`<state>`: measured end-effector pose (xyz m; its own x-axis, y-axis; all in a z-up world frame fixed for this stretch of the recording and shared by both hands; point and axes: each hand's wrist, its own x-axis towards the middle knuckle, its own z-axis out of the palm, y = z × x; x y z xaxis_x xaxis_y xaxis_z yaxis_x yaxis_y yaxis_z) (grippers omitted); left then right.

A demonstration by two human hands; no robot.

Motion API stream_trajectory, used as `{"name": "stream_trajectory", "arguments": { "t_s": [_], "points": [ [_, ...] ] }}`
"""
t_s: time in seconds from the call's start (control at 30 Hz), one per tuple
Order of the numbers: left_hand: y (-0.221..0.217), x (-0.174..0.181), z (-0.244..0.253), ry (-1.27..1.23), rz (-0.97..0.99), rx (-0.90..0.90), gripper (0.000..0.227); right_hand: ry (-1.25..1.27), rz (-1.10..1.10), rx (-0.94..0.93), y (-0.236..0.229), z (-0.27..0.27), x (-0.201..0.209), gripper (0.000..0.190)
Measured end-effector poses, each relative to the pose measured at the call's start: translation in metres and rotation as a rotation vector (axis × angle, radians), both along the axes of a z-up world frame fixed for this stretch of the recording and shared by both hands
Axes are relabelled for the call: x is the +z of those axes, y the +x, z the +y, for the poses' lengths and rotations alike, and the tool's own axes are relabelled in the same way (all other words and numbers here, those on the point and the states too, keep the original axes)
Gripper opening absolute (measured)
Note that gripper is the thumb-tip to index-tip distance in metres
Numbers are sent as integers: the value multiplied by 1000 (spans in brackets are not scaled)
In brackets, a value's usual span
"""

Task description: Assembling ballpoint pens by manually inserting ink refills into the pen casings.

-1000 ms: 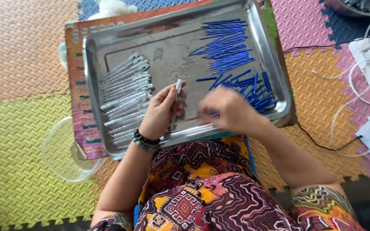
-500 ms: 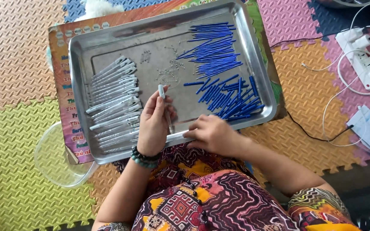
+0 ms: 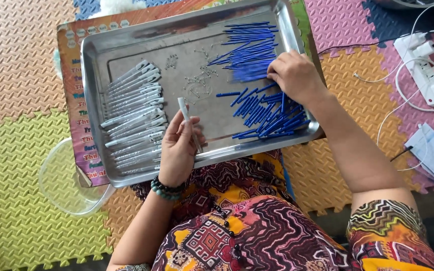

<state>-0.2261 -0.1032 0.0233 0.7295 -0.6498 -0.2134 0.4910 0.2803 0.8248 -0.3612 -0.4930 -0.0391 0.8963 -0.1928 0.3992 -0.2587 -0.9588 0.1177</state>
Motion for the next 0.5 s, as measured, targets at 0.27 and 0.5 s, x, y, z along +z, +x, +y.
{"name": "stream_trajectory", "arguments": {
  "t_s": [0.27, 0.5],
  "points": [
    [9, 5, 4, -54, 154, -174, 38, 280, -158, 263, 21, 52, 117, 12],
    [6, 0, 8, -73, 93, -228, 36, 410, -293, 390, 41, 99, 156, 9]
  ]
}}
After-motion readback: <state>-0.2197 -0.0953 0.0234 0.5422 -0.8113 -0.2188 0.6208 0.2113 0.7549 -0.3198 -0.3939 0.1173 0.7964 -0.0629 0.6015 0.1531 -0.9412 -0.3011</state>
